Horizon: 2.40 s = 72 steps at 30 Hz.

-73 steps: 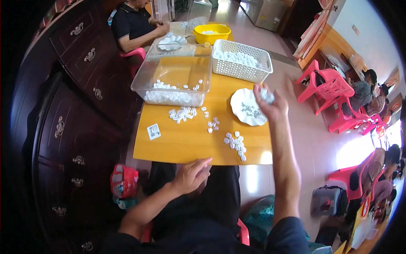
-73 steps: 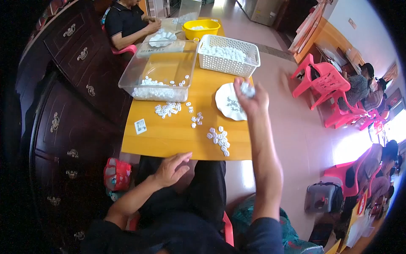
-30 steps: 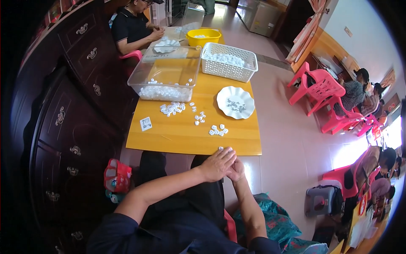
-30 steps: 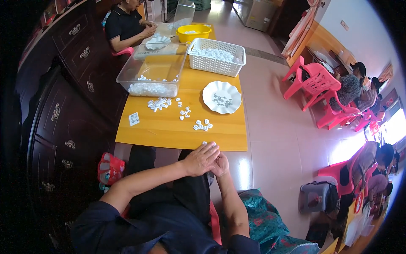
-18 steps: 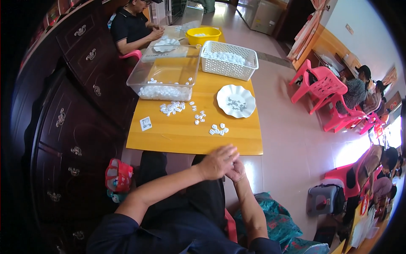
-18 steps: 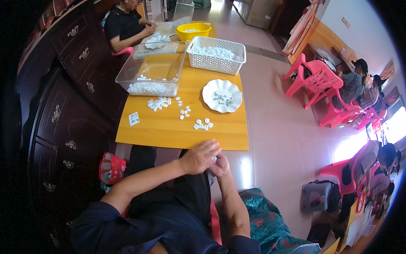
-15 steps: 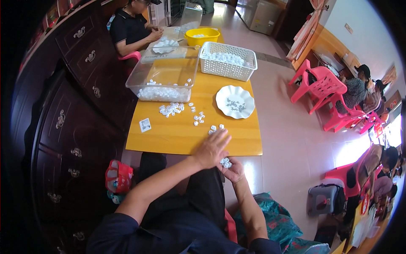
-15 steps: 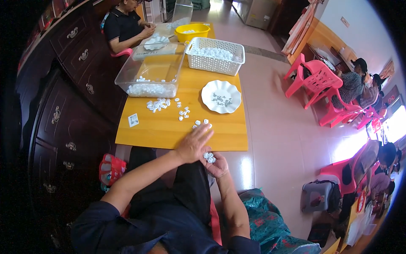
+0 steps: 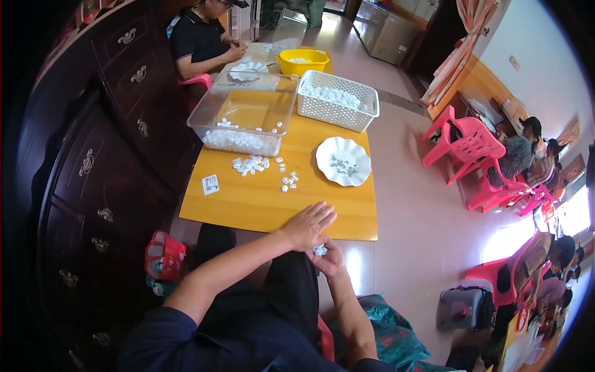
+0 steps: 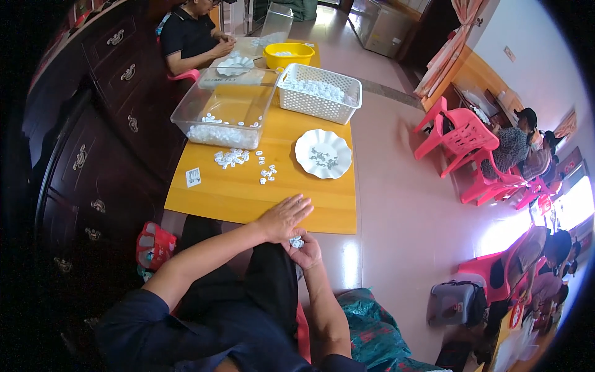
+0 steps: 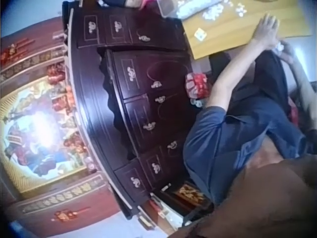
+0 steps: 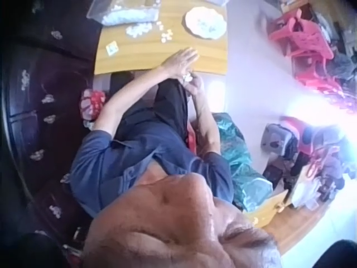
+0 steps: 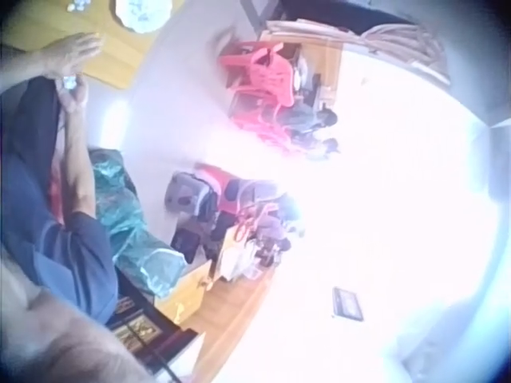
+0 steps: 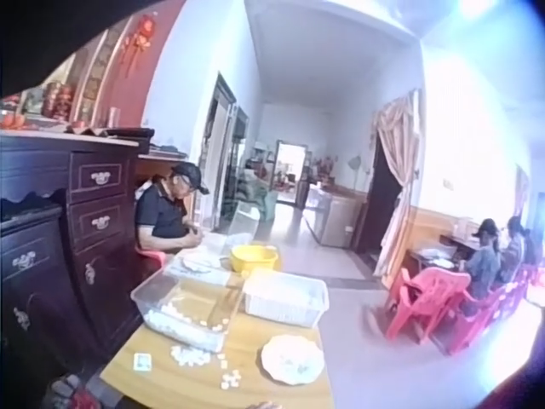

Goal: Sorting and inspecting small white round parts on a table into a clear container.

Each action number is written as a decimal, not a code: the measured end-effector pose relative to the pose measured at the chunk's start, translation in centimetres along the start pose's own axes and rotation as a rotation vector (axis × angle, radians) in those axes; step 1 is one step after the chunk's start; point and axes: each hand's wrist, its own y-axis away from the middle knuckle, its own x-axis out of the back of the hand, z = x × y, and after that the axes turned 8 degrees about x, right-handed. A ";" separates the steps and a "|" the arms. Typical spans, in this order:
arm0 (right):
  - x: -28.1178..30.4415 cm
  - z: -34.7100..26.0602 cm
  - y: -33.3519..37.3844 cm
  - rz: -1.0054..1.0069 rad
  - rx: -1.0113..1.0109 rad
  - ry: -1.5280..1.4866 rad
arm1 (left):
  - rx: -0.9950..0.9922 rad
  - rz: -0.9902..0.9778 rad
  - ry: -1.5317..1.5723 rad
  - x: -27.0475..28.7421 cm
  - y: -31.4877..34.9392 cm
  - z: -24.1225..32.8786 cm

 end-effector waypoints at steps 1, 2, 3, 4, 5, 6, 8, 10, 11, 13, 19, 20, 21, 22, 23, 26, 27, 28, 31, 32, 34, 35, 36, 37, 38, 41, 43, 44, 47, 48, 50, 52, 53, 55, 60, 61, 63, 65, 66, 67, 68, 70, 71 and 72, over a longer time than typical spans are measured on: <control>0.0 0.0 -0.2 0.003 -0.005 0.004 | -0.036 0.021 0.002 -0.1 0.7 0.5; -0.1 0.0 -0.5 0.070 0.028 0.116 | -0.040 0.044 0.024 -0.2 1.4 1.0; -0.3 0.1 -0.9 0.132 0.058 0.229 | -0.039 0.050 0.018 -0.4 2.3 1.5; -0.2 0.1 -1.1 0.129 0.050 0.234 | -0.039 0.058 0.011 -0.6 3.1 1.9; -0.1 0.2 -1.1 0.092 0.060 0.202 | -0.072 0.099 0.041 -1.3 3.8 2.2; 0.4 -0.1 -1.0 0.053 0.075 0.168 | -0.144 0.136 0.044 -2.2 4.1 2.6; 1.9 -1.8 -0.5 -0.050 0.037 0.089 | -0.254 0.233 0.081 -2.8 3.8 4.0; 1.7 -1.3 0.0 -0.012 0.051 0.099 | -0.254 0.242 0.071 -2.8 4.5 3.7; 1.6 -0.8 -0.4 -0.013 0.044 0.099 | -0.267 0.251 0.068 -2.8 4.7 3.6; 1.5 -0.5 -0.6 -0.009 -0.011 0.069 | -0.268 0.262 0.099 -3.0 5.0 3.7; 1.3 1.5 2.7 0.019 0.058 0.107 | -0.272 0.264 0.213 -3.1 6.6 4.8; 1.5 1.4 3.2 -0.113 -0.003 0.013 | -0.306 0.275 0.199 -2.9 6.5 5.3; -0.9 3.3 3.7 0.047 -0.012 -0.056 | -0.300 0.281 0.170 -2.4 7.7 4.9; -1.9 4.1 4.8 0.054 -0.015 -0.051 | -0.297 0.302 0.172 -0.6 7.5 5.5; -2.8 4.9 5.4 0.058 0.059 -0.005 | -0.289 0.309 0.172 0.8 7.4 5.7; -5.3 6.1 5.9 0.035 0.117 -0.018 | -0.227 0.348 0.175 3.4 6.9 5.9; -6.1 6.6 5.7 0.012 0.103 -0.080 | -0.159 0.287 0.127 4.1 6.9 5.8; -6.8 7.3 5.4 0.012 0.096 -0.074 | -0.088 0.226 0.079 4.5 7.1 5.6; -7.7 8.8 4.2 0.006 0.102 0.048 | 0.054 0.117 0.049 5.1 7.3 5.1; -7.3 8.9 3.8 0.014 0.134 0.126 | 0.061 0.124 0.047 5.5 7.5 4.8; -6.7 9.1 3.0 0.026 0.164 0.206 | 0.100 0.020 0.158 6.4 8.0 4.3; -6.5 9.2 2.5 0.052 0.230 0.241 | 0.104 0.024 0.159 6.4 8.2 4.1; -6.6 9.3 2.2 0.080 0.295 0.275 | 0.097 0.121 0.182 6.5 8.5 3.7; -6.8 9.3 1.8 0.081 0.293 0.280 | 0.088 0.219 0.204 6.6 8.8 3.4; -7.1 9.2 1.2 -0.020 0.175 0.136 | 0.089 0.222 0.208 6.8 9.2 2.9; -9.4 8.6 -0.6 -0.030 -0.005 0.005 | 0.121 0.479 0.382 11.2 9.9 1.7; -11.4 7.8 -1.8 0.076 -0.031 -0.047 | 0.127 0.589 0.429 12.8 11.1 0.4; -12.9 7.5 -2.3 0.148 0.015 -0.079 | 0.119 0.658 0.405 12.8 11.8 -0.6; -17.8 5.4 -5.0 0.232 0.137 -0.123 | 0.199 0.595 0.488 10.8 14.9 -2.7; -19.2 4.6 -6.3 0.253 0.190 -0.130 | 0.209 0.596 0.494 9.5 16.4 -3.5; -21.4 2.4 -8.9 0.152 0.215 -0.168 | 0.269 0.367 0.500 6.8 19.5 -4.7; -24.0 0.2 -11.0 0.117 0.225 -0.206 | 0.266 0.285 0.505 4.9 21.7 -5.4; -24.8 -1.7 -12.7 0.090 0.259 -0.214 | 0.278 0.246 0.478 3.9 22.8 -5.8; -26.9 -3.3 -15.9 0.118 0.367 -0.170 | 0.341 0.226 0.449 2.1 25.7 -6.6; -31.8 -9.1 -22.9 0.018 0.315 -0.075 | 0.448 0.238 0.381 1.5 26.8 -7.0; -32.8 -10.1 -24.3 0.030 0.319 -0.054 | 0.484 0.232 0.364 1.6 26.6 -7.0; -34.9 -13.2 -26.6 0.076 0.397 -0.067 | 0.501 0.228 0.356 1.7 25.9 -7.4; -36.0 -15.1 -28.8 0.038 0.382 -0.007 | 0.511 0.215 0.386 1.8 25.7 -7.8; -36.5 -15.4 -29.9 0.086 0.426 -0.067 | 0.500 0.227 0.390 1.7 25.8 -8.1; -36.7 -15.6 -30.9 0.087 0.428 -0.070 | 0.499 0.223 0.390 1.7 25.8 -8.3; -36.8 -15.8 -31.9 0.118 0.481 -0.062 | 0.509 0.207 0.387 1.9 25.9 -8.4; -37.1 -16.4 -33.8 0.177 0.528 -0.088 | 0.516 0.210 0.375 2.1 26.0 -8.6; -37.2 -16.7 -34.8 0.199 0.558 -0.079 | 0.519 0.209 0.370 2.1 26.0 -8.6; -37.3 -17.1 -35.7 0.221 0.585 -0.070 | 0.523 0.208 0.364 2.2 25.9 -8.6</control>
